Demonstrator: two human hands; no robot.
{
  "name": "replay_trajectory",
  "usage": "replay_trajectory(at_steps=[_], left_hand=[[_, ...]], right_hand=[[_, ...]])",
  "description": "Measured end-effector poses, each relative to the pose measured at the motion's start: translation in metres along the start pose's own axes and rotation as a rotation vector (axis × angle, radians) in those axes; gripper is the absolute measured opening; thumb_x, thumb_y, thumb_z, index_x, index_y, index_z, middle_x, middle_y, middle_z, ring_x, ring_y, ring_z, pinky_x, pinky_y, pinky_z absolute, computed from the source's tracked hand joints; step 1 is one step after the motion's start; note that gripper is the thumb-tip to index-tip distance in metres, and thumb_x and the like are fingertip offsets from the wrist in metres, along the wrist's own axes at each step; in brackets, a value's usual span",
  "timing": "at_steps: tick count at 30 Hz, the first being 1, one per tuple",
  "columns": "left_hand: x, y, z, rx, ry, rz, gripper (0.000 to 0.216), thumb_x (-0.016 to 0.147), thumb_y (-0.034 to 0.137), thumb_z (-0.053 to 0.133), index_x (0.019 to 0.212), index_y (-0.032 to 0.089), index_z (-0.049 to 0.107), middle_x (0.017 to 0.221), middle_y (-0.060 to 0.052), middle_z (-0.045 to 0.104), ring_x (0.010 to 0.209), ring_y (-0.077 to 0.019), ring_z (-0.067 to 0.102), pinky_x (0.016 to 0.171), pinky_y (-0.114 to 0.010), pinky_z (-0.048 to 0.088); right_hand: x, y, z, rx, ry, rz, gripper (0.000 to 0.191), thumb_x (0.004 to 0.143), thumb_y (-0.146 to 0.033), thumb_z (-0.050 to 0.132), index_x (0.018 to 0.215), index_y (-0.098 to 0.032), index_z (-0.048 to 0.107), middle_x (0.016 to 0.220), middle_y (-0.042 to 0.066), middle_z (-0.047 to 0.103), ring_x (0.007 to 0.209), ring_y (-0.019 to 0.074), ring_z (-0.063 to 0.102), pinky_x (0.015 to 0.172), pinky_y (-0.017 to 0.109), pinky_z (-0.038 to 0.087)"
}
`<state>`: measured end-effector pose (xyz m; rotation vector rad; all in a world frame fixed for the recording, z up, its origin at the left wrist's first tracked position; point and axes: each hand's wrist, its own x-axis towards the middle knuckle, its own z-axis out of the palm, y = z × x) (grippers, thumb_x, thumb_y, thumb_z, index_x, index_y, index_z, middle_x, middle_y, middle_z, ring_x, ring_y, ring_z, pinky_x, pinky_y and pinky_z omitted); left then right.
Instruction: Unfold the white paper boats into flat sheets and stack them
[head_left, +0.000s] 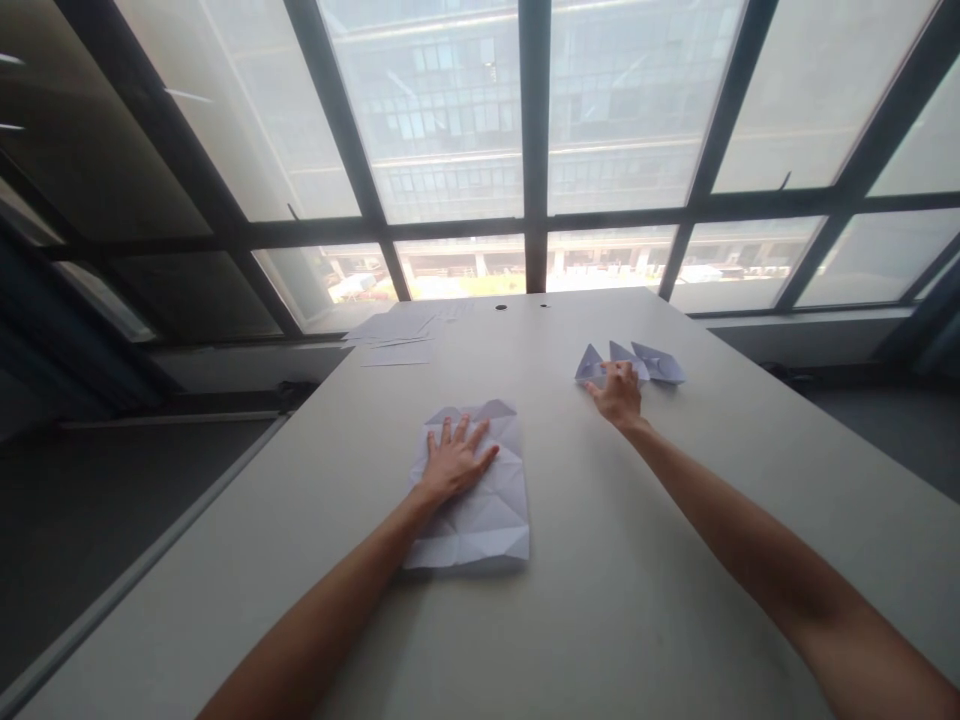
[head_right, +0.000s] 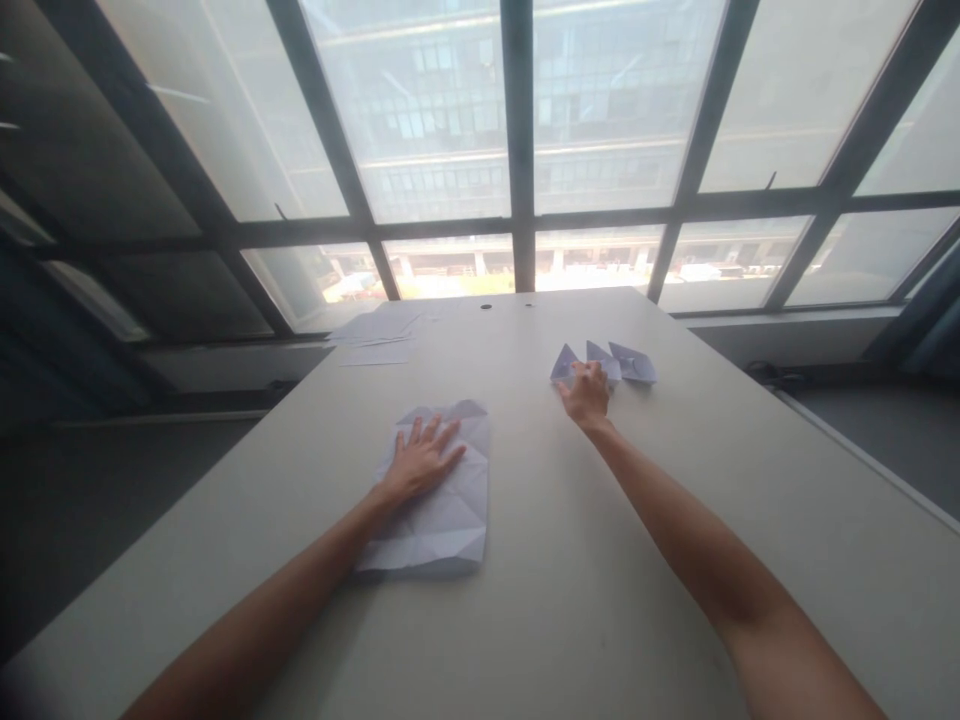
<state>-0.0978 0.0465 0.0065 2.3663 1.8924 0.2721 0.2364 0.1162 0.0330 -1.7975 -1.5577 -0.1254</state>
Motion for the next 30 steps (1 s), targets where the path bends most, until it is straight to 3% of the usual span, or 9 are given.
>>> replay_trajectory(at_steps=[5,9,12,15,18,20,23,25,30], left_hand=[[0.002,0.004,-0.014,-0.096,0.292,0.078,0.052,0.095,0.053,0.042,0.139,0.026,0.051,0.150,-0.014,0.043,0.143,-0.0388,0.026,0.110,-0.072,0.009],[0.001,0.017,-0.035,-0.441,0.520,0.150,0.036,0.093,0.040,0.051,0.120,0.018,0.063,0.123,-0.014,0.062,0.121,-0.0293,0.053,0.108,-0.051,0.037],[0.001,0.034,-0.039,-0.885,0.447,0.095,0.048,0.088,0.049,0.060,0.124,0.018,0.059,0.118,-0.014,0.063,0.105,-0.0265,0.062,0.088,-0.041,0.053],[-0.001,0.048,-0.035,-1.242,0.353,0.020,0.059,0.083,0.057,0.064,0.126,0.018,0.058,0.117,-0.013,0.063,0.091,-0.0222,0.065,0.075,-0.033,0.054],[-0.005,0.052,-0.029,-1.352,0.368,-0.038,0.051,0.083,0.062,0.060,0.089,0.013,0.069,0.080,-0.005,0.066,0.066,-0.0148,0.058,0.059,-0.024,0.046],[-0.008,0.050,-0.028,-1.329,0.355,-0.076,0.056,0.081,0.065,0.059,0.066,0.012,0.063,0.059,-0.001,0.055,0.053,-0.0109,0.047,0.049,-0.022,0.035],[-0.012,0.048,-0.027,-1.276,0.275,-0.106,0.059,0.078,0.067,0.062,0.053,0.013,0.055,0.050,0.002,0.044,0.047,-0.0081,0.035,0.046,-0.022,0.024],[-0.013,0.048,-0.026,-1.245,0.191,-0.108,0.059,0.075,0.067,0.064,0.051,0.014,0.053,0.049,0.002,0.042,0.046,-0.0078,0.033,0.045,-0.022,0.022],[-0.013,0.051,-0.023,-1.148,-0.068,-0.023,0.054,0.079,0.063,0.061,0.060,0.012,0.061,0.056,-0.002,0.050,0.048,-0.0112,0.042,0.046,-0.023,0.028]], right_hand=[[0.009,0.011,0.003,-0.057,-0.144,-0.072,0.018,0.084,-0.011,0.058,0.099,-0.014,0.067,0.108,0.015,0.061,0.102,0.0286,0.058,0.084,0.037,0.047],[-0.026,-0.025,-0.010,0.091,-0.065,-0.268,0.018,0.088,-0.010,0.052,0.098,-0.017,0.066,0.113,0.012,0.061,0.102,0.0239,0.059,0.087,0.034,0.048],[-0.066,-0.064,-0.024,0.271,-0.005,-0.474,0.016,0.091,-0.012,0.050,0.095,-0.019,0.065,0.116,0.012,0.059,0.099,0.0220,0.059,0.087,0.035,0.050],[-0.104,-0.096,-0.035,0.342,-0.060,-0.592,0.020,0.094,-0.014,0.047,0.092,-0.020,0.066,0.116,0.012,0.060,0.099,0.0214,0.058,0.082,0.034,0.052],[-0.128,-0.111,-0.041,0.462,-0.193,-0.680,0.015,0.093,-0.026,0.054,0.090,-0.021,0.068,0.114,0.011,0.061,0.096,0.0222,0.059,0.078,0.035,0.053],[-0.133,-0.114,-0.044,0.635,-0.230,-0.604,0.020,0.093,-0.037,0.055,0.094,-0.022,0.070,0.115,0.011,0.062,0.099,0.0233,0.059,0.081,0.037,0.052],[-0.124,-0.113,-0.043,0.888,-0.191,-0.207,0.033,0.094,-0.045,0.049,0.105,-0.020,0.067,0.113,0.013,0.062,0.095,0.0231,0.060,0.076,0.035,0.053],[-0.112,-0.111,-0.039,0.985,-0.274,0.034,0.042,0.088,-0.049,0.055,0.112,-0.016,0.064,0.107,0.013,0.065,0.085,0.0215,0.062,0.066,0.031,0.052],[-0.096,-0.100,-0.024,1.066,-0.666,0.071,0.031,0.078,-0.040,0.066,0.086,-0.011,0.072,0.072,0.005,0.067,0.061,0.0147,0.058,0.054,0.024,0.042]])
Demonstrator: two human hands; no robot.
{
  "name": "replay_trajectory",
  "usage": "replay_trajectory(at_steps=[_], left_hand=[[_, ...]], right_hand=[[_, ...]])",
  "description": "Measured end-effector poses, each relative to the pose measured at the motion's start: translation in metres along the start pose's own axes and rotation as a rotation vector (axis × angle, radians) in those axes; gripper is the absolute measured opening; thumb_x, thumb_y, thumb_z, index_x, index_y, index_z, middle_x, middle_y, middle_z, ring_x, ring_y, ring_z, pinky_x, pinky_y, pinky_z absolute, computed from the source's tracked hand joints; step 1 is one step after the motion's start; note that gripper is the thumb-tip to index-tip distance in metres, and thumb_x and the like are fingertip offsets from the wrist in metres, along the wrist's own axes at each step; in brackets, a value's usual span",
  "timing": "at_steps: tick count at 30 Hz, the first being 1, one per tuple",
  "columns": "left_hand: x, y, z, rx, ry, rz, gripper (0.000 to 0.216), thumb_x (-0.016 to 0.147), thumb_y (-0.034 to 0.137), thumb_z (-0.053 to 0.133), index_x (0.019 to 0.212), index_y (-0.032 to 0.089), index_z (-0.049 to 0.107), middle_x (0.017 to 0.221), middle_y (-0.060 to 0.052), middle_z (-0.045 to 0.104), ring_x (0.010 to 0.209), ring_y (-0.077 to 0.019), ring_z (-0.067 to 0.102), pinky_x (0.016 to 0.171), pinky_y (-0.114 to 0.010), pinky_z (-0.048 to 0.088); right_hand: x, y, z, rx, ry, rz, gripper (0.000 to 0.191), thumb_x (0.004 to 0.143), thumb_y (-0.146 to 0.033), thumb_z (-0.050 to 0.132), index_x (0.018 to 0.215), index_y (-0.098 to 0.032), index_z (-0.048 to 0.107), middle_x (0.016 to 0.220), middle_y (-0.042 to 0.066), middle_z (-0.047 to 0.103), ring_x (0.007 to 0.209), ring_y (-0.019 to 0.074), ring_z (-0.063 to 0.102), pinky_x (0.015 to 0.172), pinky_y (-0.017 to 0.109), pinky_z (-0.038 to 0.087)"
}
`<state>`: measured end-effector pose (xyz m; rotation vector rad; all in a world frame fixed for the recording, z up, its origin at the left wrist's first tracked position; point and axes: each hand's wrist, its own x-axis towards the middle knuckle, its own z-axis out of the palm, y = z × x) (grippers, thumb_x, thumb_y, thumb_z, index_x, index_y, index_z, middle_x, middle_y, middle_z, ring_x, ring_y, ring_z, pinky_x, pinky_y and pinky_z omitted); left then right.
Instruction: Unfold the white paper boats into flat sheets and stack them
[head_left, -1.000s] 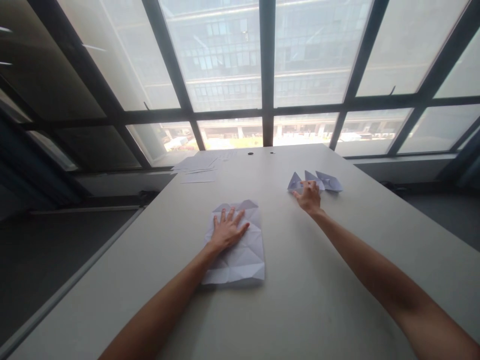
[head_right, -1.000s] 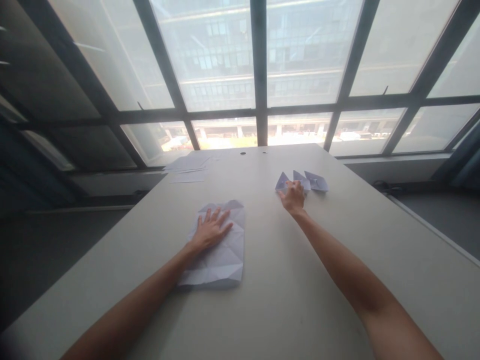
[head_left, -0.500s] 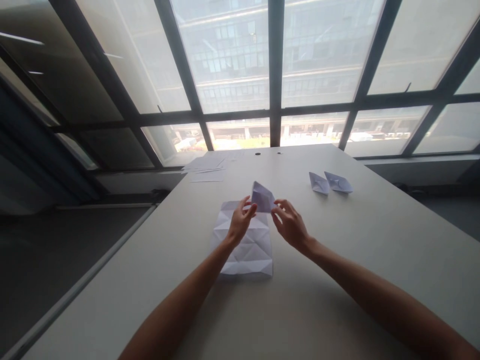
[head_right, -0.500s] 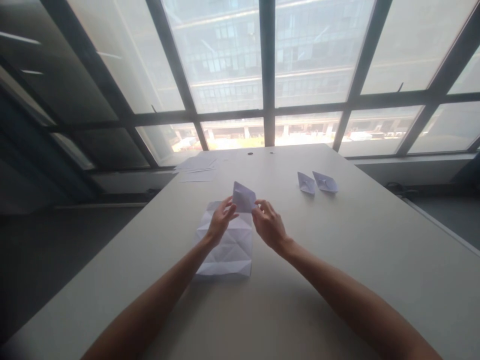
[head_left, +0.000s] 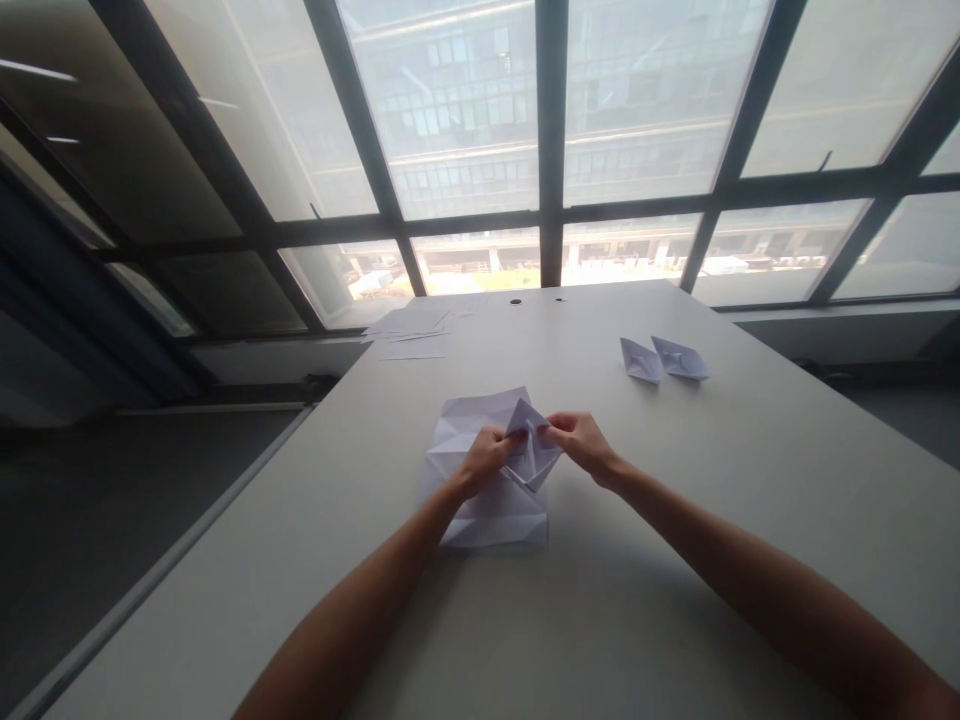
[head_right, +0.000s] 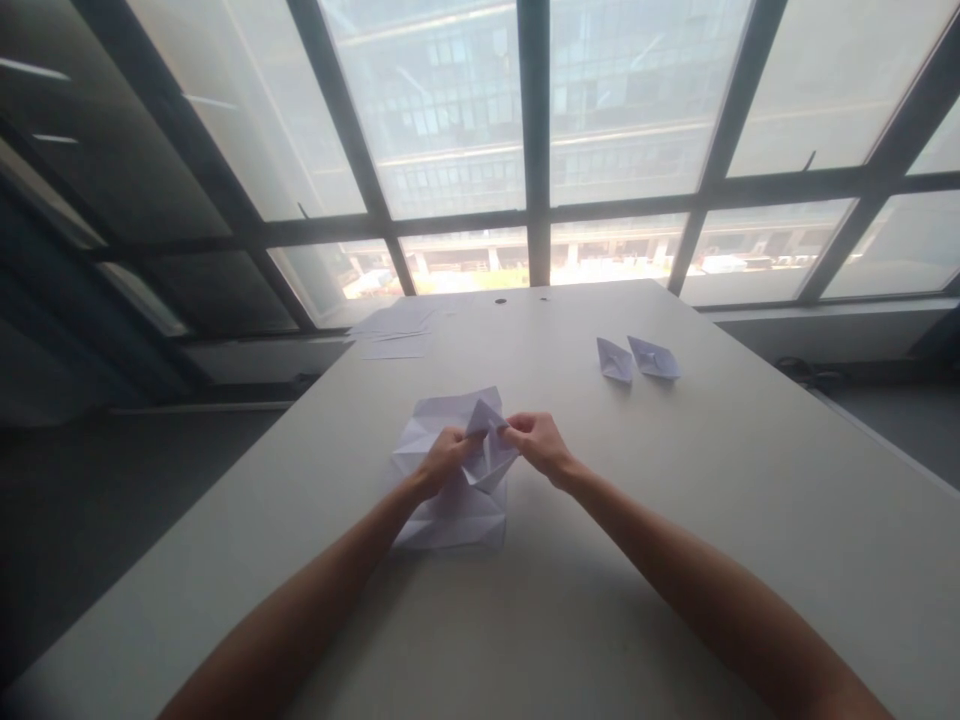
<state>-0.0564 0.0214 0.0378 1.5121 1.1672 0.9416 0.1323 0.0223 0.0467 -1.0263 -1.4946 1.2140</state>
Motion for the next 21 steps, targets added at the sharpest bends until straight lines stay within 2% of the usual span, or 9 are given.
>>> replay_trajectory(at_steps=[2,5,7,9,13,17,21], left_hand=[[-0.002,0.002,0.001,0.109,0.043,0.099,0.045,0.082,0.056,0.062,0.072,0.013,0.065,0.066,-0.003,0.057,0.056,-0.0142,0.050,0.050,-0.023,0.035],[-0.007,0.010,0.001,0.347,0.325,0.402,0.025,0.083,0.041,0.067,0.092,0.018,0.064,0.089,-0.005,0.059,0.080,-0.0186,0.057,0.066,-0.027,0.046],[-0.011,0.016,-0.001,0.547,0.433,0.584,0.013,0.086,0.032,0.065,0.091,0.021,0.063,0.095,-0.005,0.057,0.091,-0.0198,0.054,0.079,-0.032,0.046],[-0.014,0.022,-0.004,0.718,0.416,0.680,0.011,0.090,0.029,0.061,0.083,0.021,0.066,0.092,-0.005,0.057,0.091,-0.0203,0.052,0.084,-0.034,0.044],[-0.016,0.032,-0.005,0.777,0.316,0.677,0.018,0.087,0.040,0.067,0.083,0.023,0.073,0.079,-0.004,0.056,0.081,-0.0204,0.052,0.081,-0.035,0.043],[-0.017,0.041,0.001,0.645,0.294,0.579,0.025,0.084,0.046,0.068,0.081,0.022,0.074,0.074,-0.004,0.056,0.076,-0.0203,0.054,0.077,-0.035,0.044],[-0.020,0.048,0.005,0.466,0.309,0.539,0.022,0.086,0.041,0.066,0.079,0.021,0.073,0.073,-0.002,0.055,0.072,-0.0185,0.053,0.072,-0.032,0.044]], right_hand=[[0.001,0.005,-0.001,-0.059,0.029,-0.017,0.027,0.078,-0.035,0.063,0.071,-0.011,0.070,0.059,0.001,0.061,0.053,0.0117,0.051,0.049,0.022,0.035],[0.000,0.007,0.000,-0.122,0.063,-0.075,0.020,0.077,-0.026,0.058,0.072,-0.012,0.071,0.058,-0.001,0.060,0.050,0.0104,0.047,0.046,0.021,0.031],[-0.002,0.005,0.002,-0.141,0.017,-0.106,0.021,0.078,-0.023,0.054,0.080,-0.013,0.072,0.062,-0.001,0.063,0.052,0.0107,0.049,0.047,0.020,0.032],[-0.005,0.001,0.004,-0.218,0.005,-0.132,0.022,0.079,-0.022,0.051,0.079,-0.014,0.071,0.061,-0.002,0.062,0.052,0.0109,0.049,0.048,0.021,0.031],[-0.016,-0.010,0.007,-0.564,0.081,-0.217,0.024,0.085,-0.025,0.052,0.068,-0.017,0.067,0.055,-0.002,0.059,0.050,0.0116,0.047,0.049,0.022,0.028],[-0.029,-0.027,0.011,-0.888,0.082,-0.361,0.023,0.091,-0.025,0.049,0.079,-0.021,0.068,0.070,0.003,0.069,0.058,0.0151,0.056,0.055,0.026,0.029],[-0.036,-0.039,0.013,-1.011,0.081,-0.405,0.028,0.098,-0.025,0.040,0.095,-0.022,0.068,0.080,0.006,0.073,0.067,0.0183,0.063,0.058,0.026,0.031]])
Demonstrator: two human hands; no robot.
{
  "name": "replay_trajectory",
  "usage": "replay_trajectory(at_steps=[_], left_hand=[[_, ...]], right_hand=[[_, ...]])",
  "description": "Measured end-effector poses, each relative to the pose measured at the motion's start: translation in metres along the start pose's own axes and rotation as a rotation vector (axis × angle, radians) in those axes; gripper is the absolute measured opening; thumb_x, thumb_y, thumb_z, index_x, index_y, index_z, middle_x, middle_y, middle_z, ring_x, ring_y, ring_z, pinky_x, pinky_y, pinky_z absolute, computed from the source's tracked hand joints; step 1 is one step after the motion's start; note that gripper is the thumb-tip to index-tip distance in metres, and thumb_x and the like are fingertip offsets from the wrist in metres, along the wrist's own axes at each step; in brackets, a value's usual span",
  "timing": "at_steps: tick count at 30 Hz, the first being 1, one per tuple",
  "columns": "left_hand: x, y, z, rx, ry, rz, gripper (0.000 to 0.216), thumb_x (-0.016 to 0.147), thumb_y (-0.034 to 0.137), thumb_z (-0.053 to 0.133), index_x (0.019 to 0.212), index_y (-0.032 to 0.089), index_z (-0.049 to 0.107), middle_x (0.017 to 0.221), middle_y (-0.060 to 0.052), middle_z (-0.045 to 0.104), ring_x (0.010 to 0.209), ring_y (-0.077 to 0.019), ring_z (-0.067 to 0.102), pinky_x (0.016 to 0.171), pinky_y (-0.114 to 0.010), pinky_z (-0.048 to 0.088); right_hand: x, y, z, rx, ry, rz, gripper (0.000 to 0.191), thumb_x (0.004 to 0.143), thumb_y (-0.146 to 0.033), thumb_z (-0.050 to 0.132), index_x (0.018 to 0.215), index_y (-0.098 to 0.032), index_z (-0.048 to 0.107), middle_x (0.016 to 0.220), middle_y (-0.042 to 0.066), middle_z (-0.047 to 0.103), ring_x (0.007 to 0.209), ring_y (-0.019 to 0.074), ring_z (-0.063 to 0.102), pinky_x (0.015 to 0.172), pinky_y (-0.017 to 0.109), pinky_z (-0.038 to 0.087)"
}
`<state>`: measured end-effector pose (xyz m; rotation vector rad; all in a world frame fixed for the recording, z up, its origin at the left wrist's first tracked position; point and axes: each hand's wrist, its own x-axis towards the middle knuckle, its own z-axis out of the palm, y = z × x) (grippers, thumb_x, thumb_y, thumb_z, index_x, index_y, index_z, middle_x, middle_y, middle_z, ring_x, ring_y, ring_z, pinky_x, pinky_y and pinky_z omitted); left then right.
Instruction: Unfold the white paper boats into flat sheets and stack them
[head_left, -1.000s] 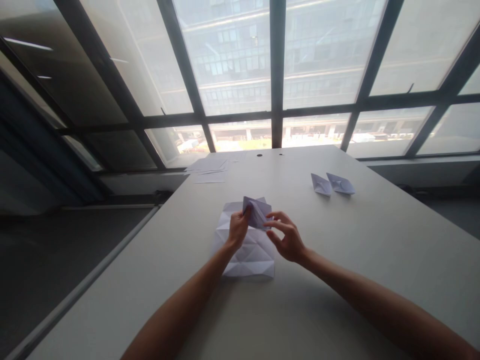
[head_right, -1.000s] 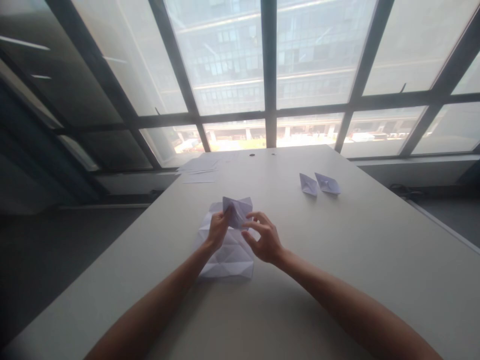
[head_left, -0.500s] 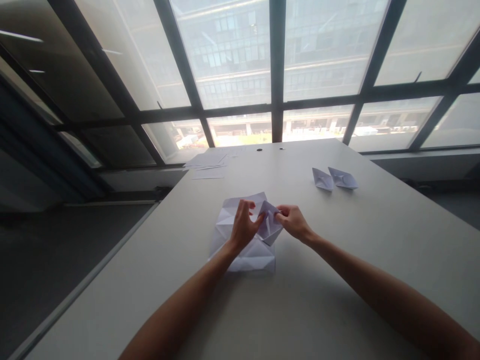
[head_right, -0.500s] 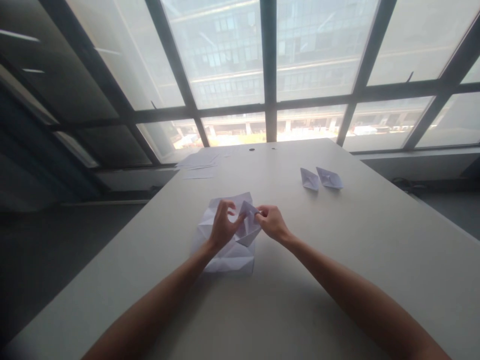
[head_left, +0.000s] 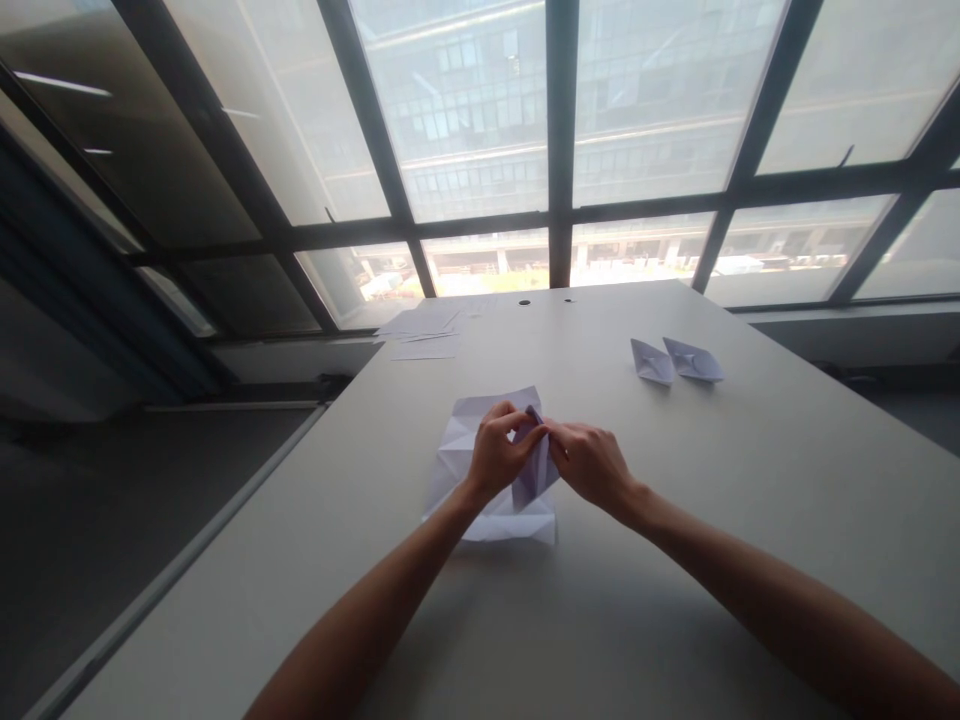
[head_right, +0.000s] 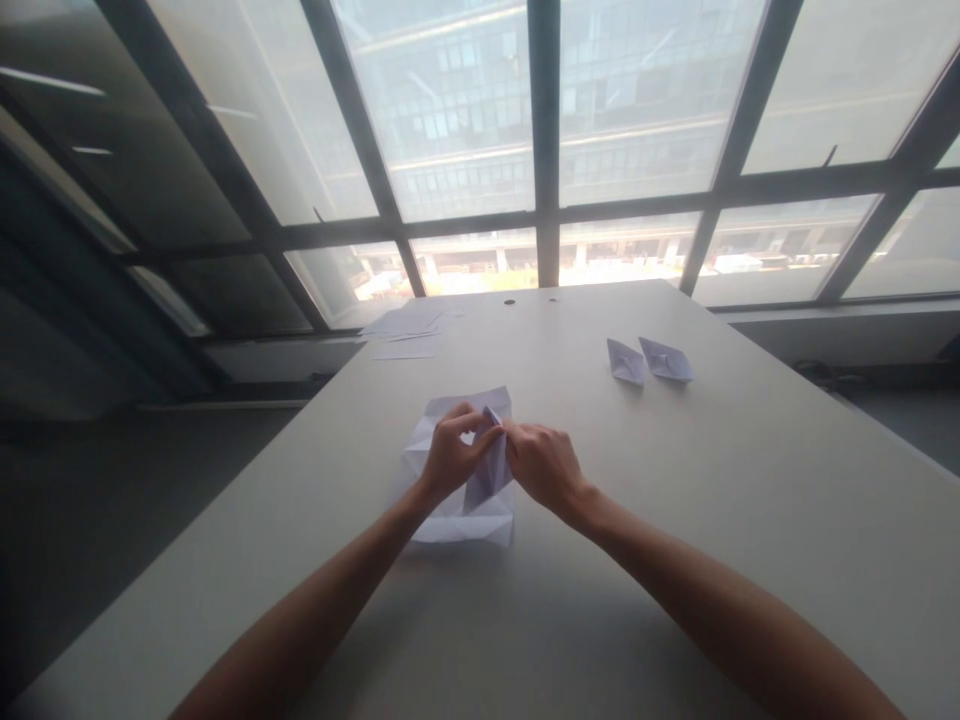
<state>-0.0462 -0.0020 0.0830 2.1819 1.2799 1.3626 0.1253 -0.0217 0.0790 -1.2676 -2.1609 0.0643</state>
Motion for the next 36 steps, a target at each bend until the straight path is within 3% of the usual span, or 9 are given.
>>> replay_trajectory(at_steps=[9,15,20,23,25,28,31,33,36], left_hand=[[0.004,-0.008,0.000,-0.438,-0.010,-0.192,0.019,0.084,0.030,0.056,0.069,0.019,0.055,0.079,-0.001,0.053,0.075,-0.0146,0.051,0.067,-0.025,0.043],[0.008,-0.026,0.002,-0.861,0.052,-0.467,0.013,0.080,0.032,0.047,0.075,0.020,0.048,0.078,0.000,0.056,0.074,-0.0143,0.056,0.070,-0.027,0.048],[0.009,-0.045,0.009,-0.731,0.176,-0.611,0.013,0.083,0.033,0.044,0.078,0.021,0.044,0.082,-0.002,0.056,0.077,-0.0149,0.058,0.068,-0.027,0.049],[0.004,-0.049,0.013,-0.641,0.221,-0.650,0.017,0.087,0.038,0.049,0.086,0.021,0.043,0.086,-0.001,0.052,0.076,-0.0145,0.057,0.067,-0.027,0.049],[-0.002,-0.046,0.014,-0.497,0.296,-0.578,0.024,0.088,0.042,0.055,0.095,0.022,0.042,0.091,-0.001,0.049,0.077,-0.0145,0.055,0.069,-0.029,0.049],[-0.012,-0.034,0.009,-0.063,0.319,-0.145,0.026,0.090,0.042,0.059,0.104,0.023,0.046,0.096,-0.004,0.047,0.085,-0.0178,0.051,0.079,-0.034,0.047],[-0.017,-0.019,0.004,0.340,-0.017,0.301,0.012,0.093,0.034,0.058,0.099,0.024,0.060,0.097,-0.006,0.049,0.092,-0.0217,0.047,0.083,-0.037,0.043],[-0.017,-0.011,0.002,0.521,-0.169,0.391,0.011,0.093,0.031,0.057,0.097,0.024,0.065,0.100,-0.007,0.050,0.094,-0.0235,0.045,0.083,-0.038,0.042],[-0.016,-0.007,0.003,0.656,-0.231,0.399,0.009,0.092,0.027,0.059,0.090,0.022,0.066,0.102,-0.009,0.050,0.096,-0.0259,0.044,0.080,-0.039,0.042]], right_hand=[[0.012,0.024,-0.008,-0.101,0.019,0.069,0.027,0.098,-0.022,0.042,0.101,-0.024,0.068,0.086,0.006,0.073,0.074,0.0202,0.063,0.061,0.027,0.033],[0.019,0.045,-0.006,0.109,0.049,0.047,0.027,0.093,-0.019,0.046,0.101,-0.024,0.072,0.094,0.006,0.074,0.081,0.0199,0.066,0.068,0.025,0.041],[0.020,0.047,0.008,0.440,0.085,0.085,0.030,0.084,-0.010,0.047,0.092,-0.019,0.075,0.086,0.004,0.075,0.075,0.0187,0.066,0.066,0.025,0.045],[0.018,0.044,0.014,0.508,0.121,0.108,0.028,0.085,-0.014,0.047,0.087,-0.017,0.075,0.077,0.003,0.073,0.067,0.0172,0.063,0.061,0.024,0.043],[0.017,0.042,0.014,0.458,0.190,0.124,0.027,0.087,-0.018,0.048,0.085,-0.016,0.075,0.071,0.003,0.071,0.062,0.0160,0.058,0.059,0.025,0.041],[0.017,0.041,0.012,0.382,0.266,0.128,0.026,0.088,-0.019,0.048,0.085,-0.016,0.074,0.070,0.002,0.068,0.060,0.0151,0.055,0.060,0.025,0.039],[0.018,0.043,0.009,0.348,0.246,0.119,0.027,0.089,-0.018,0.046,0.080,-0.017,0.072,0.069,0.002,0.067,0.061,0.0156,0.055,0.060,0.025,0.038],[0.019,0.045,0.007,0.334,0.228,0.117,0.027,0.088,-0.018,0.046,0.082,-0.018,0.072,0.073,0.004,0.069,0.065,0.0169,0.058,0.062,0.025,0.039],[0.020,0.045,0.007,0.327,0.219,0.108,0.027,0.087,-0.017,0.047,0.090,-0.018,0.074,0.082,0.005,0.072,0.071,0.0184,0.061,0.066,0.026,0.041]])
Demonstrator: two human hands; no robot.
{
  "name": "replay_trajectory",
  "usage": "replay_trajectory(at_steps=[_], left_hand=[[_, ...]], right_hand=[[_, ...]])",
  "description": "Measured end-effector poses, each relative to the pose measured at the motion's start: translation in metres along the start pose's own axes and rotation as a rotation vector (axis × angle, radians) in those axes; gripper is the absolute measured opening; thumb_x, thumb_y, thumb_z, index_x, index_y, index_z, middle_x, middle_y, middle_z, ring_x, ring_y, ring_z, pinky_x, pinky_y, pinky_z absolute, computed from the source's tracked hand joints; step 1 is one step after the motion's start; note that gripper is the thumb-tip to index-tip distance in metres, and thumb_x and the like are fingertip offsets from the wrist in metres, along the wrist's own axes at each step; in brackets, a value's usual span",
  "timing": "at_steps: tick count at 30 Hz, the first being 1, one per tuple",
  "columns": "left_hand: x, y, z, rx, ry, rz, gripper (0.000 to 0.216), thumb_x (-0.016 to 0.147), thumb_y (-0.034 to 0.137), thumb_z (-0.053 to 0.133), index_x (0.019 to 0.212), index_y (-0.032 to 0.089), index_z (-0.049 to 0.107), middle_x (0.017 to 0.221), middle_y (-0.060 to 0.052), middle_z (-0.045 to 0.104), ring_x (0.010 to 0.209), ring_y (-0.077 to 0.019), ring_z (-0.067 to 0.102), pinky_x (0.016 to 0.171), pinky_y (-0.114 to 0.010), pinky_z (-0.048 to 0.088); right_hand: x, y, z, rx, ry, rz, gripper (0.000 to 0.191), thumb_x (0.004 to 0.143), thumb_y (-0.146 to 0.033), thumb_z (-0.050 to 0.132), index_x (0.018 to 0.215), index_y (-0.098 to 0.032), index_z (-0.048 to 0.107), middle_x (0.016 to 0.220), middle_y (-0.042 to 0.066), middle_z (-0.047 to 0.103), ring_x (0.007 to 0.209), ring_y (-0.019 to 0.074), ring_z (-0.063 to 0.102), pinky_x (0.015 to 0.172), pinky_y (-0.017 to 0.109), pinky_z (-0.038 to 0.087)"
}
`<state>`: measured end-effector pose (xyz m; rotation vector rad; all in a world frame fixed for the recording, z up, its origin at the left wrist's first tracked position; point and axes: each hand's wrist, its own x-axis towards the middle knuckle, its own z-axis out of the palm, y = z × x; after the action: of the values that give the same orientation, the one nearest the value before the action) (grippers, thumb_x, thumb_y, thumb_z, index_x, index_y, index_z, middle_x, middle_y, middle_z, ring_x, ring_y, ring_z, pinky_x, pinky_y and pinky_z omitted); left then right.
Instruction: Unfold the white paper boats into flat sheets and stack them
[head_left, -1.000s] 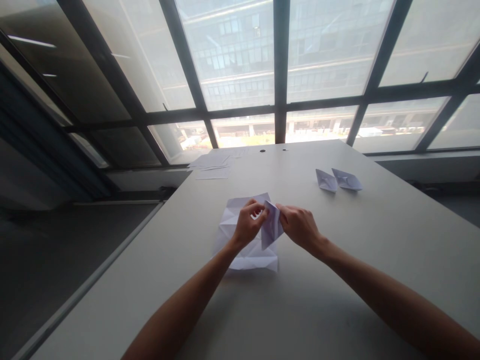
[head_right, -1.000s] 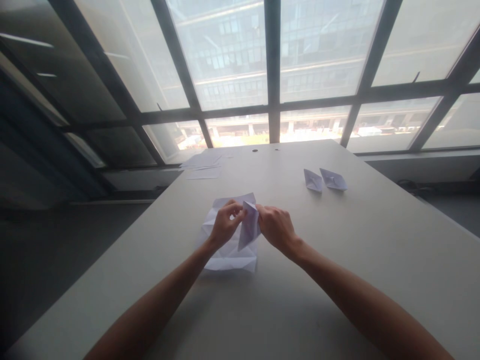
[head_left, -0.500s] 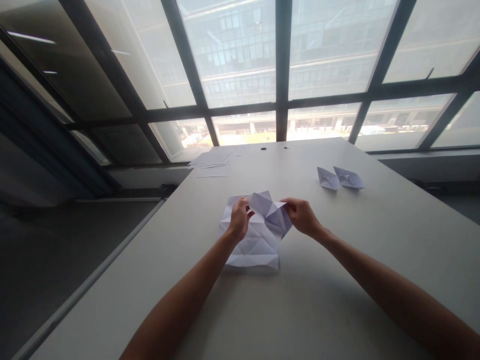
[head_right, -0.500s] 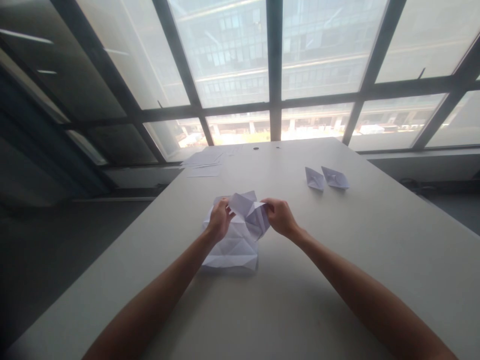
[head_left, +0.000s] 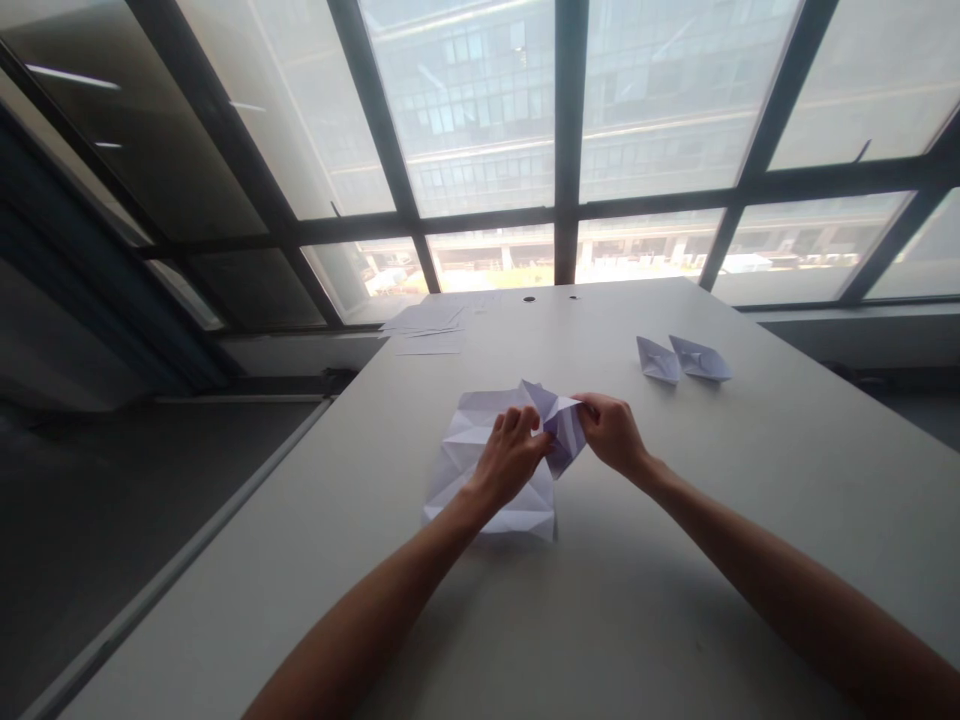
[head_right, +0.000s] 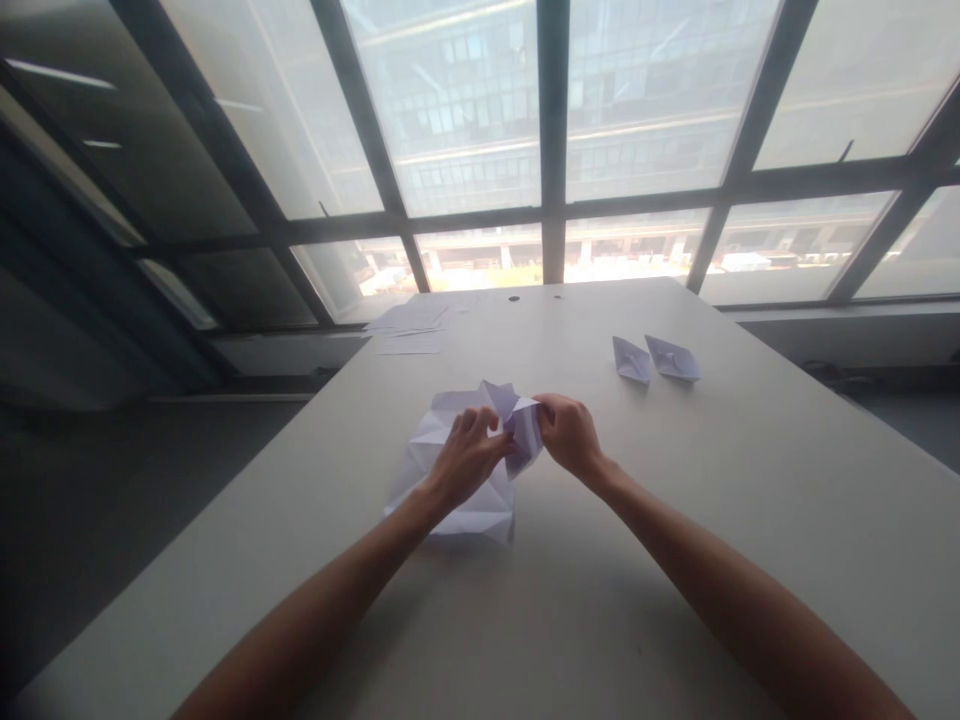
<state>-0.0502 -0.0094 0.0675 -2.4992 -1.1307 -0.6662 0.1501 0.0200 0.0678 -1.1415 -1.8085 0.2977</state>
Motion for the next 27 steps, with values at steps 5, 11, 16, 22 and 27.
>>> replay_trajectory(at_steps=[5,11,16,22,27], left_hand=[[-0.003,-0.011,0.014,-0.170,0.157,-0.080,0.017,0.094,0.014,0.051,0.089,0.020,0.066,0.092,-0.007,0.048,0.087,-0.0208,0.045,0.075,-0.033,0.043],[-0.003,-0.019,0.022,-0.905,0.438,-0.434,0.022,0.094,0.036,0.055,0.085,0.019,0.065,0.095,-0.004,0.049,0.074,-0.0131,0.051,0.067,-0.026,0.046],[0.000,-0.020,0.024,-1.353,0.273,-0.733,0.040,0.089,0.052,0.055,0.080,0.015,0.067,0.112,-0.010,0.062,0.088,-0.0177,0.062,0.073,-0.027,0.048],[0.004,-0.020,0.018,-1.463,0.164,-0.890,0.035,0.068,0.035,0.079,0.093,0.017,0.061,0.111,-0.010,0.066,0.082,-0.0158,0.064,0.070,-0.026,0.047],[0.008,-0.016,0.010,-1.604,-0.004,-0.970,0.059,0.065,0.022,0.076,0.119,0.021,0.053,0.097,-0.007,0.068,0.075,-0.0157,0.063,0.064,-0.026,0.047]], right_hand=[[0.002,0.014,0.005,0.076,-0.005,0.042,0.028,0.091,-0.028,0.050,0.077,-0.017,0.071,0.066,0.003,0.066,0.060,0.0162,0.053,0.058,0.026,0.036],[0.005,0.047,0.018,0.608,-0.094,0.332,0.038,0.080,-0.053,0.066,0.072,-0.016,0.069,0.063,0.002,0.062,0.055,0.0149,0.049,0.052,0.026,0.035],[0.007,0.054,0.015,0.904,-0.094,0.477,0.037,0.071,-0.052,0.077,0.084,-0.017,0.074,0.074,0.004,0.068,0.063,0.0159,0.055,0.059,0.028,0.043],[0.007,0.051,0.015,0.921,-0.118,0.455,0.032,0.071,-0.047,0.078,0.081,-0.017,0.075,0.072,0.003,0.068,0.062,0.0148,0.054,0.060,0.027,0.042],[0.004,0.044,0.017,0.857,-0.167,0.377,0.034,0.078,-0.050,0.072,0.084,-0.017,0.075,0.076,0.004,0.070,0.065,0.0170,0.058,0.061,0.029,0.043]])
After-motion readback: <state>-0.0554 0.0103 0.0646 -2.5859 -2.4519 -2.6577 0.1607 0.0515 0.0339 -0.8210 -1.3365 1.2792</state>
